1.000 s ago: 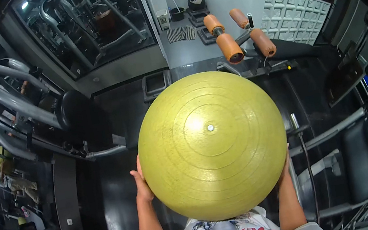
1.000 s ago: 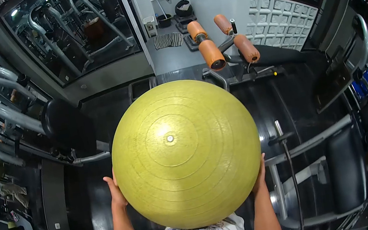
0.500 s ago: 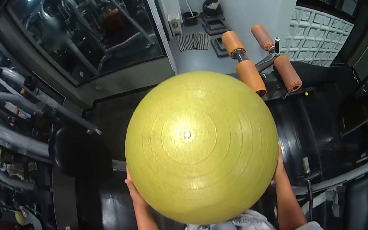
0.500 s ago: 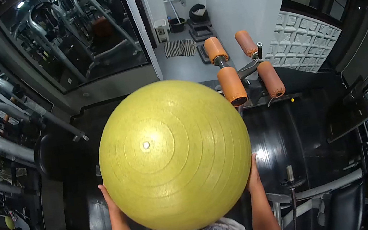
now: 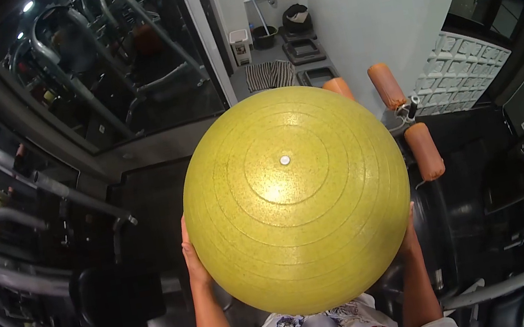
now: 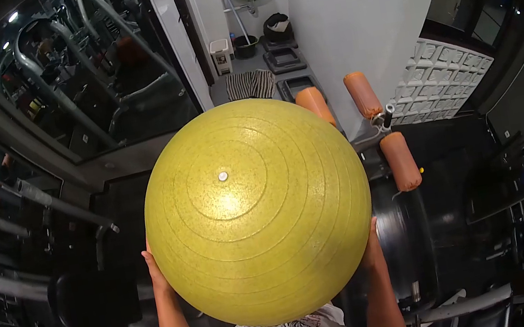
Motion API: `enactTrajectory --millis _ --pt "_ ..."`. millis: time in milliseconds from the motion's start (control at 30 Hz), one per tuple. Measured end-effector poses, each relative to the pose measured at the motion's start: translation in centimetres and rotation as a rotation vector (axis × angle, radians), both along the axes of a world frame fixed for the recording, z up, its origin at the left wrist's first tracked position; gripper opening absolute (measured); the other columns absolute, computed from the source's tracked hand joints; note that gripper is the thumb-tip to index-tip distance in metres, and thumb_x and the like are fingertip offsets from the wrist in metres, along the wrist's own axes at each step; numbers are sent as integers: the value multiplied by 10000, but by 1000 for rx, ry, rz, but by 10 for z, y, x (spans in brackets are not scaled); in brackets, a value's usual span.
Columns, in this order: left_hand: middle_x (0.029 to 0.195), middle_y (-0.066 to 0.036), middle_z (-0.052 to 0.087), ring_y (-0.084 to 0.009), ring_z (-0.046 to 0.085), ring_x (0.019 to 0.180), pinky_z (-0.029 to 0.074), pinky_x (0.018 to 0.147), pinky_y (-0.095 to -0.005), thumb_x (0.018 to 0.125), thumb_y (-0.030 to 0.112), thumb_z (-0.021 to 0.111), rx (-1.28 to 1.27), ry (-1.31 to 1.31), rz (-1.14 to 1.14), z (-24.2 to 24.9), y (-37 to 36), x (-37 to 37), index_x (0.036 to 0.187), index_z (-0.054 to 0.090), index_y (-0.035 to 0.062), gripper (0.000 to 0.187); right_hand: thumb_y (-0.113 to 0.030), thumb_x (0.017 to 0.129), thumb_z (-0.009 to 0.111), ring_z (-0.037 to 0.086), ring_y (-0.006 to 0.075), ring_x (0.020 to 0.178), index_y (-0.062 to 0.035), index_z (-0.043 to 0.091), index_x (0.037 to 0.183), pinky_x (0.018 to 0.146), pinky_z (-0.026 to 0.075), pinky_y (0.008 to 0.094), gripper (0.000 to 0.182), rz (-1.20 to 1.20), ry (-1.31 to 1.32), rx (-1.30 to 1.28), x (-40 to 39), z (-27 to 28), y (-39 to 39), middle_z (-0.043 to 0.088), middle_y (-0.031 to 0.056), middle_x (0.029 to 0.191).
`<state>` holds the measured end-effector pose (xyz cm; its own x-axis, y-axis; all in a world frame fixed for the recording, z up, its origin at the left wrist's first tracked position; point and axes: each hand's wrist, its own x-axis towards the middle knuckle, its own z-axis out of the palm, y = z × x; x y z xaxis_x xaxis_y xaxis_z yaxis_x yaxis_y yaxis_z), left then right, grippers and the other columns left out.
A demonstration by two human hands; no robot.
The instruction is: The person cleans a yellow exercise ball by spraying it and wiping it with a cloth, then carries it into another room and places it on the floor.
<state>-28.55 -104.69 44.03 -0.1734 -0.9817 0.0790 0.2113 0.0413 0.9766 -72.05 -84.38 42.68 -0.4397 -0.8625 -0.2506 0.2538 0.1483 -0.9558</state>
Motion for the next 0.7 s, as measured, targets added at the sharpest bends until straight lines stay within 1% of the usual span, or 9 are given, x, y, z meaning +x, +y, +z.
enactTrajectory --millis 133,200,300,367,400,467,567,667,700 --pt "1657 -165 307 -292 326 1512 286 1225 -431 936 822 403 2 22 -38 11 -80 -49 1638 161 8 1102 -765 1016 170 515 277 1364 -28 392 1560 1126 421 399 943 -39 76 6 -51 -13 -79 513 171 1510" --pt "1640 -164 332 -292 355 1493 309 1211 -431 932 830 399 -35 -10 -1 18 -117 -77 1631 184 5 1103 -778 1007 179 521 277 1355 -29 387 1562 1121 424 394 956 -59 146 21 -80 -17 -119 520 171 1501" --pt "1609 -161 371 -289 396 1460 342 1186 -428 926 842 389 -92 -43 -16 54 -165 -114 1615 225 -1 1101 -779 1007 176 503 271 1368 -28 390 1561 1119 424 390 957 -79 104 -11 -112 -7 -176 503 165 1514" --pt "1588 -160 394 -286 417 1442 358 1172 -425 921 851 385 -107 -22 6 66 -199 -140 1604 249 -3 1101 -772 1013 188 492 268 1378 -31 398 1557 1123 421 389 943 -84 36 -62 -143 -20 -220 488 155 1527" --pt "1579 -159 404 -284 423 1434 364 1167 -424 918 855 384 -88 -14 38 67 -210 -150 1599 260 -4 1102 -769 1015 193 487 267 1382 -33 402 1555 1125 420 389 936 -82 -9 -71 -152 -29 -234 480 151 1534" --pt "1570 -159 412 -282 429 1428 371 1161 -423 911 863 386 -56 -4 75 65 -235 -160 1597 263 -3 1111 -741 1031 208 489 265 1379 -34 411 1549 1125 420 387 899 -170 -187 -67 -165 -16 -268 478 145 1535" --pt "1567 -157 426 -288 454 1415 407 1139 -430 913 858 387 -46 47 69 50 -284 -171 1600 272 23 1087 -726 1037 217 493 264 1374 -34 416 1545 1124 421 387 882 -186 -187 -104 -185 -9 -315 483 143 1531" --pt "1549 -151 469 -300 517 1371 482 1088 -443 932 833 383 -77 119 38 31 -339 -176 1589 324 69 1009 -711 1042 225 497 263 1370 -34 420 1542 1123 422 387 864 -207 -153 -127 -205 -9 -356 487 142 1527" --pt "1538 -155 482 -302 530 1360 489 1080 -442 930 834 386 -94 125 27 36 -358 -187 1584 332 67 1009 -706 1044 228 498 263 1368 -34 422 1540 1123 423 387 858 -217 -140 -132 -212 -9 -369 489 141 1525"
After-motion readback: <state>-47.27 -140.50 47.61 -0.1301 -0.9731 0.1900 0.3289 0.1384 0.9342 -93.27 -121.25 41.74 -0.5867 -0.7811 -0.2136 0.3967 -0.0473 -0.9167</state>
